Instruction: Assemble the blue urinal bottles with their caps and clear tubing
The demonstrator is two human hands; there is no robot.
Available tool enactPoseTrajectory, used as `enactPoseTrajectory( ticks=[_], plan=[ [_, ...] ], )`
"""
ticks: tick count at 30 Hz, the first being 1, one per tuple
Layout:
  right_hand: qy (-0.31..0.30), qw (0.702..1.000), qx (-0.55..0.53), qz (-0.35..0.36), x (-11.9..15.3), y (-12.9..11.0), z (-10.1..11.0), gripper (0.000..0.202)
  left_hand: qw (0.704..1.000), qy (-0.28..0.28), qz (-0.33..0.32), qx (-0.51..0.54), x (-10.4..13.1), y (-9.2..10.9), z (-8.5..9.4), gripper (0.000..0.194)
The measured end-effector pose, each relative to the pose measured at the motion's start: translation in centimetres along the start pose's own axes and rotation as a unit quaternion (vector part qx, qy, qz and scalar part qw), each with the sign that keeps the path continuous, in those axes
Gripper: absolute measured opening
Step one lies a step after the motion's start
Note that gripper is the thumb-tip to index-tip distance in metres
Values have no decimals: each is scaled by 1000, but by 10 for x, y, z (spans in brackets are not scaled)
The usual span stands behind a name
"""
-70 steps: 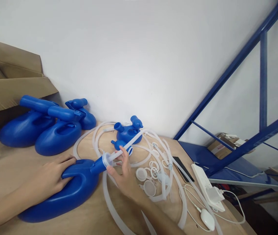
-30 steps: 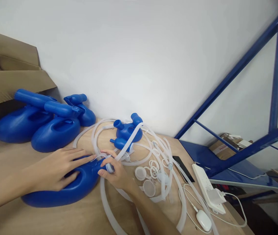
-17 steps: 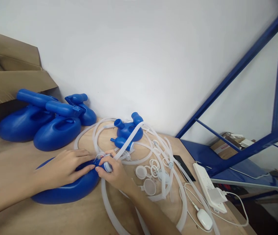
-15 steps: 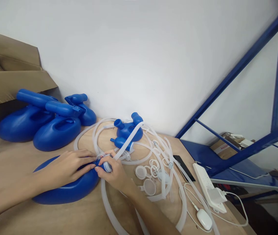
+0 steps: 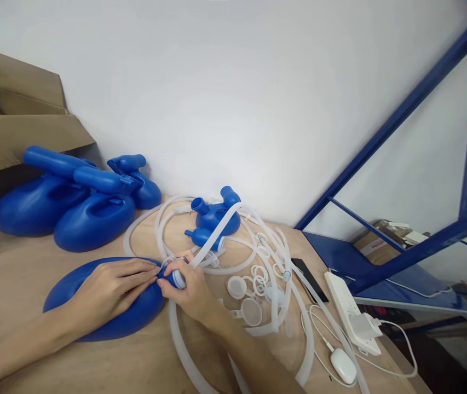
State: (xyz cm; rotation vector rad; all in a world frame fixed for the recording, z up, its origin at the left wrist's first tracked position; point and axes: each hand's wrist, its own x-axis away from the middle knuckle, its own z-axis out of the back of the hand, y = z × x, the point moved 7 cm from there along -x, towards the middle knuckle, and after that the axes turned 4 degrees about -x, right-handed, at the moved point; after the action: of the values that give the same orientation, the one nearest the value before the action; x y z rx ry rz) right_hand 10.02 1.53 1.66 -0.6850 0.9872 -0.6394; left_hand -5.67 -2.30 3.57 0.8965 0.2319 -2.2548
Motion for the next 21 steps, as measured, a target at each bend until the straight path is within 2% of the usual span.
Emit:
enactPoseTrajectory(
  ticks=[2, 7, 12, 16, 21],
  plan=[
    [3, 1000, 18, -5, 1, -1, 0, 15, 1000, 8, 22, 4, 1, -1, -1, 27],
    [1, 999, 52, -2, 1, -8, 0, 40, 999, 17, 37, 9, -5, 3, 4, 26],
    [13, 996, 84, 11, 0, -8, -1, 20, 999, 41, -4, 3, -1, 16, 6, 26],
    [21, 993, 114, 4, -1, -6, -2, 19, 998, 64, 9, -27, 9, 23, 4, 28],
    [-28, 988, 152, -21, -2, -13, 0, 20, 997, 38, -2, -74, 14, 33, -1, 46]
  ],
)
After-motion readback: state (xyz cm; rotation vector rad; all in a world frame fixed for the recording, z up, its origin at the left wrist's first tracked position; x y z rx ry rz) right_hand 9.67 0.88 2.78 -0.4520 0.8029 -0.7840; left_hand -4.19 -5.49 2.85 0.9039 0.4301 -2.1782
